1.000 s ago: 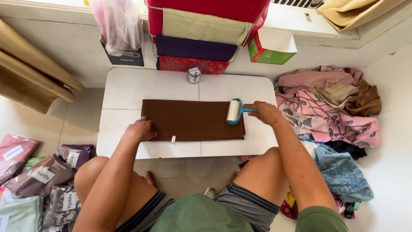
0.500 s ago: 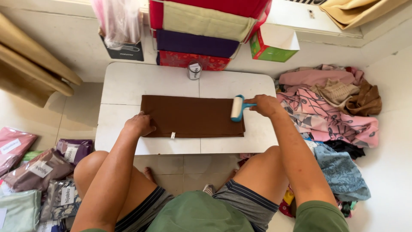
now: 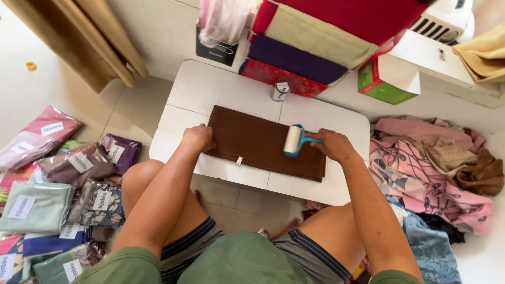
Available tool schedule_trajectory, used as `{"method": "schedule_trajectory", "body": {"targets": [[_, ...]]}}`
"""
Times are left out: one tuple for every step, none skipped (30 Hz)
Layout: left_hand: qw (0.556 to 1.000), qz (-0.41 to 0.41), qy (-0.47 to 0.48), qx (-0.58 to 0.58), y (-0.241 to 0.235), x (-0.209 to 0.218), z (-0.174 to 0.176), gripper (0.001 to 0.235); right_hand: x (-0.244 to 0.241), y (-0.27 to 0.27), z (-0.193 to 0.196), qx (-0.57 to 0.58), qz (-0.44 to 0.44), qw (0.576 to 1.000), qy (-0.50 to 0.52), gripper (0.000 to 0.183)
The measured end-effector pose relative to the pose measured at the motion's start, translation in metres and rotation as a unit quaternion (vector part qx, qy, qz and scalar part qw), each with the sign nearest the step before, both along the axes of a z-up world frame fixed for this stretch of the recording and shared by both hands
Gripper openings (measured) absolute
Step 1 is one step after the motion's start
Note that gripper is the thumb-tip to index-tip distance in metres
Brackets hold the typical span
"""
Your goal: The person cleans a brown cloth by hand using a lint roller, folds it, and places it into a clear plastic bag.
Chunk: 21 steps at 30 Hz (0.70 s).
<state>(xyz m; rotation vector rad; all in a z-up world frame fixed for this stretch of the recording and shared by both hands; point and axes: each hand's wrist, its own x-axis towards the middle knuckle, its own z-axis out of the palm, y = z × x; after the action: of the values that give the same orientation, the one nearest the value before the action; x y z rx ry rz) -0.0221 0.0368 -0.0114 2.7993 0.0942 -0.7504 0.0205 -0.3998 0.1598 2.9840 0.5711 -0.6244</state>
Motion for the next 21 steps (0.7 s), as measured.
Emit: {"method": "schedule_trajectory", "body": {"targets": [[1.000, 0.006, 0.001, -0.002, -0.003, 0.002, -0.003, 0.059, 0.006, -0.012, -0.003, -0.002, 0.006, 1.000, 0.001, 0.041], [1.000, 0.009, -0.008, 0.005, -0.003, 0.001, -0.007, 0.056, 0.011, -0.023, -0.008, -0.015, -0.004, 1.000, 0.012, 0.042], [1.000, 0.012, -0.016, 0.013, -0.003, 0.000, -0.010, 0.054, 0.018, -0.033, -0.013, -0.029, -0.014, 0.999, 0.023, 0.043], [1.000, 0.015, -0.014, 0.015, -0.001, -0.001, -0.003, 0.054, 0.022, -0.031, -0.011, -0.026, -0.010, 0.999, 0.025, 0.043], [0.999, 0.019, -0.011, 0.024, 0.000, -0.001, 0.005, 0.046, 0.027, -0.030, -0.010, -0.031, -0.017, 0.999, 0.026, 0.042], [0.999, 0.018, -0.002, 0.032, -0.006, -0.007, 0.010, 0.039, 0.024, -0.035, -0.010, -0.039, -0.029, 0.998, 0.033, 0.041], [0.999, 0.016, 0.005, 0.032, -0.002, -0.007, 0.011, 0.039, 0.019, -0.020, -0.013, -0.039, -0.030, 0.998, 0.040, 0.041], [0.999, 0.013, -0.003, 0.036, -0.001, -0.002, 0.013, 0.038, 0.021, -0.006, -0.010, -0.029, -0.017, 0.999, 0.031, 0.041], [0.999, 0.009, -0.012, 0.040, 0.001, 0.003, 0.015, 0.037, 0.022, 0.008, -0.007, -0.019, -0.004, 1.000, 0.022, 0.042], [0.999, 0.011, -0.013, 0.038, 0.000, 0.006, 0.015, 0.037, 0.021, 0.025, -0.006, -0.022, -0.002, 1.000, 0.022, 0.042], [0.999, 0.017, -0.009, 0.043, -0.001, 0.008, 0.016, 0.038, 0.021, 0.043, -0.005, -0.008, 0.014, 1.000, 0.018, 0.041], [0.998, 0.023, -0.005, 0.050, -0.001, 0.010, 0.016, 0.038, 0.019, 0.061, -0.006, 0.007, 0.030, 0.999, 0.014, 0.040], [0.998, 0.025, -0.006, 0.049, 0.001, 0.011, 0.020, 0.038, 0.021, 0.078, -0.009, 0.007, 0.032, 0.999, 0.013, 0.040], [0.999, 0.029, -0.002, 0.045, 0.000, 0.011, 0.023, 0.039, 0.020, 0.094, -0.012, 0.020, 0.047, 0.999, 0.008, 0.041], [0.999, 0.034, 0.003, 0.042, 0.000, 0.011, 0.026, 0.040, 0.019, 0.109, -0.016, 0.032, 0.062, 0.998, 0.002, 0.041], [0.999, 0.035, 0.002, 0.040, -0.001, 0.008, 0.035, 0.040, 0.018, 0.127, -0.015, 0.031, 0.062, 0.998, 0.002, 0.041], [0.999, 0.037, -0.001, 0.030, -0.001, 0.006, 0.044, 0.042, 0.016, 0.144, -0.013, 0.049, 0.070, 0.996, 0.004, 0.041], [0.999, 0.040, -0.005, 0.022, 0.000, 0.004, 0.054, 0.044, 0.015, 0.164, -0.012, 0.068, 0.080, 0.994, 0.005, 0.041], [0.999, 0.041, -0.006, 0.022, -0.002, 0.005, 0.056, 0.044, 0.017, 0.176, -0.012, 0.067, 0.081, 0.994, 0.004, 0.041], [0.999, 0.045, -0.004, 0.020, -0.003, 0.003, 0.058, 0.044, 0.018, 0.190, -0.014, 0.078, 0.092, 0.993, 0.001, 0.041], [0.999, 0.048, -0.002, 0.018, -0.004, 0.002, 0.060, 0.044, 0.019, 0.204, -0.016, 0.089, 0.103, 0.991, -0.002, 0.040]]}}
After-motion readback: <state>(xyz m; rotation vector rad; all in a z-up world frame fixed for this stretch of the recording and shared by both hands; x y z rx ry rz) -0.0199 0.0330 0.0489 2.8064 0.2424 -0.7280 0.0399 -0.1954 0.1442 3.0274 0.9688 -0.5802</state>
